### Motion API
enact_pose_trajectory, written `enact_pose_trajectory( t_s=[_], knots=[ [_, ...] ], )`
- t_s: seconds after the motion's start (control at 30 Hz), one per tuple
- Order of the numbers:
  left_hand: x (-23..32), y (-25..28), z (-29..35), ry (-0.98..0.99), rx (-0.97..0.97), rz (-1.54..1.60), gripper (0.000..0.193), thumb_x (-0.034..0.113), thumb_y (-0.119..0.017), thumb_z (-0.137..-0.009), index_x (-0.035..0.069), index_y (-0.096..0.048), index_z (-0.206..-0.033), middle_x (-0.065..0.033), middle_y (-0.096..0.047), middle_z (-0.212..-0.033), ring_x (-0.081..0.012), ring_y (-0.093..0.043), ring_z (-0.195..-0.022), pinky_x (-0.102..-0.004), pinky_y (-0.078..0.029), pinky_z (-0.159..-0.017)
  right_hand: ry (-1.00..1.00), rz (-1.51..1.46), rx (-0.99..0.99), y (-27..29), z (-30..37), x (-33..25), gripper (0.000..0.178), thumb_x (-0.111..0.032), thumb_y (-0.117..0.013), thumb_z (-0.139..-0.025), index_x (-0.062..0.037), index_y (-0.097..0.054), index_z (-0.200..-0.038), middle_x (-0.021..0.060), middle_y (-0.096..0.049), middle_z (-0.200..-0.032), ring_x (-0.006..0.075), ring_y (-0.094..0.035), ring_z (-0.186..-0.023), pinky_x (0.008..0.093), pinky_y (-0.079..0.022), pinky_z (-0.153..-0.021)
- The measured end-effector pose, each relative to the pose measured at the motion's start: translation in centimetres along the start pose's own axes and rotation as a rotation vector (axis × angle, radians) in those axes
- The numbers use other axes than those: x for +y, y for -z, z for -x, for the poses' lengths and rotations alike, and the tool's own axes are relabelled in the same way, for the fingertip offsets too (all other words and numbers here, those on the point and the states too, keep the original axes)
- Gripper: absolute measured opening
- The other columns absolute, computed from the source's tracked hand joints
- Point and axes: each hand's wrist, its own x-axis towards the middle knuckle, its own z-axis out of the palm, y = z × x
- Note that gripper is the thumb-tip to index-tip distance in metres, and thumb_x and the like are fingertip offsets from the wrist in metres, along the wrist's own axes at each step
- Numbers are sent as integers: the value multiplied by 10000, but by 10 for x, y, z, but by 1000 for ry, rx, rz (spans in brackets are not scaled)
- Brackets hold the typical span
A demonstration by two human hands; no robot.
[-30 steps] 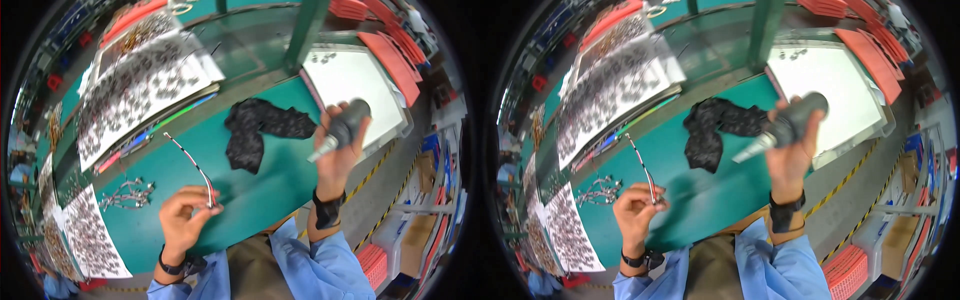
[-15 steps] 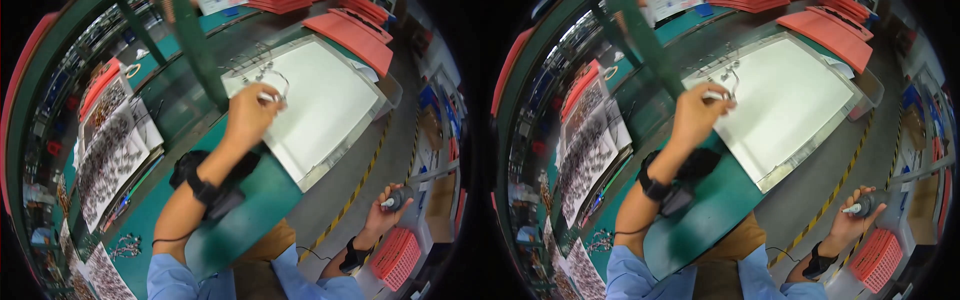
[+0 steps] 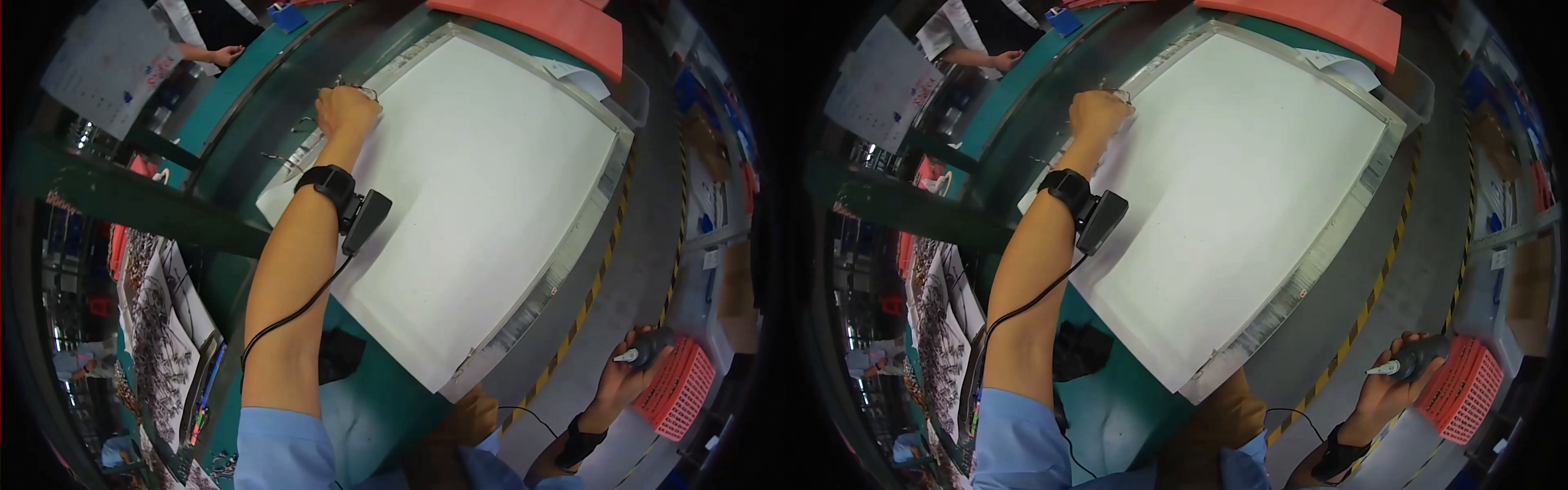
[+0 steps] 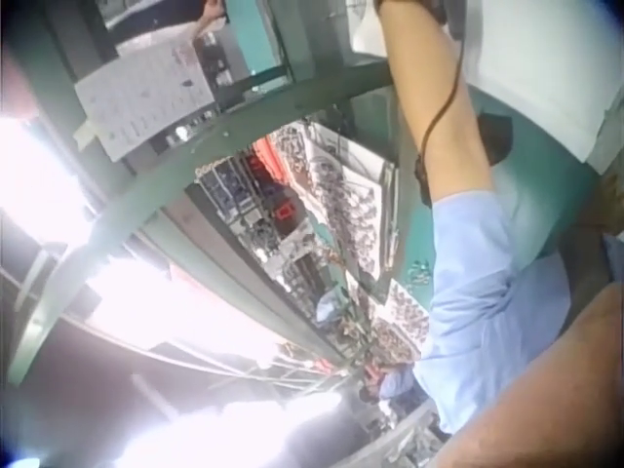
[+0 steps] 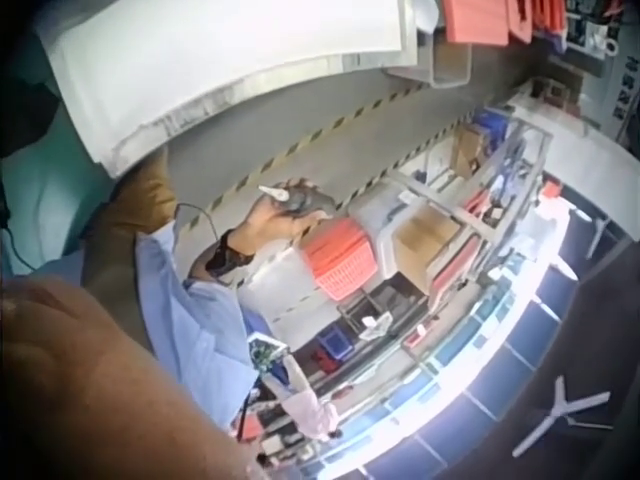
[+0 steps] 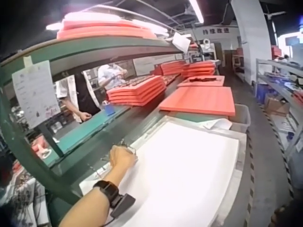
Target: The person wipes the tip of a bottle with a cloth, picks up a wire assembly, and applies liquid to the component. They place the assembly onto a tray and repeat the process with another wire assembly.
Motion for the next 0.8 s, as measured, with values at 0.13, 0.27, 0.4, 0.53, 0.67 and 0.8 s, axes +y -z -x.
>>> enact_pose_trajectory(
  t_s=[0.13,0.27,0.4,0.53,0.67,0.8],
  knots=[
    [3,-6,6,-154,174,-219,279,238,-755,-580,67,-703,-793,-94,-666,-811,-229,-634,-740,-320,-487,-696,-6,-7,-6,4,-4,0,387,-342,-501,-897,-1,-449,-1073,88,-489,-961,111,-358,-646,205,-323,-472],
    [11,26,18,5,-167,-52,337,241,-750,-606,111,-681,-909,-125,-489,-1144,-276,-452,-1089,-335,-410,-896,-36,-67,-107,2,2,-10,385,-340,-509,-894,-4,-452,-1072,91,-493,-964,111,-366,-655,204,-327,-470],
    [-16,72,59,24,-93,119,382,265,-767,-587,97,-678,-918,-138,-512,-1093,-273,-499,-1028,-326,-429,-853,-35,-29,-145,-11,18,-15,386,-334,-525,-886,-6,-452,-1077,86,-492,-969,104,-365,-666,200,-316,-478],
    [-62,148,146,-255,67,282,379,250,-778,-587,60,-667,-894,-130,-545,-939,-223,-559,-837,-300,-446,-703,-144,-100,-258,-29,41,-12,413,-341,-557,-867,-18,-438,-1096,88,-479,-954,133,-425,-720,236,-366,-523],
    [-102,232,294,-109,-28,514,206,82,-736,-644,44,-655,-829,-73,-516,-901,-148,-498,-765,-265,-413,-625,-144,-41,-94,-68,81,8,397,-320,-530,-886,9,-448,-1093,81,-490,-969,120,-366,-679,223,-308,-530],
    [-194,267,434,155,41,671,139,25,-705,-672,41,-656,-800,-62,-528,-903,-146,-507,-796,-249,-414,-651,-493,-259,-590,-87,108,32,426,-320,-512,-894,22,-426,-1132,105,-483,-1031,166,-472,-796,247,-386,-600]
  ],
)
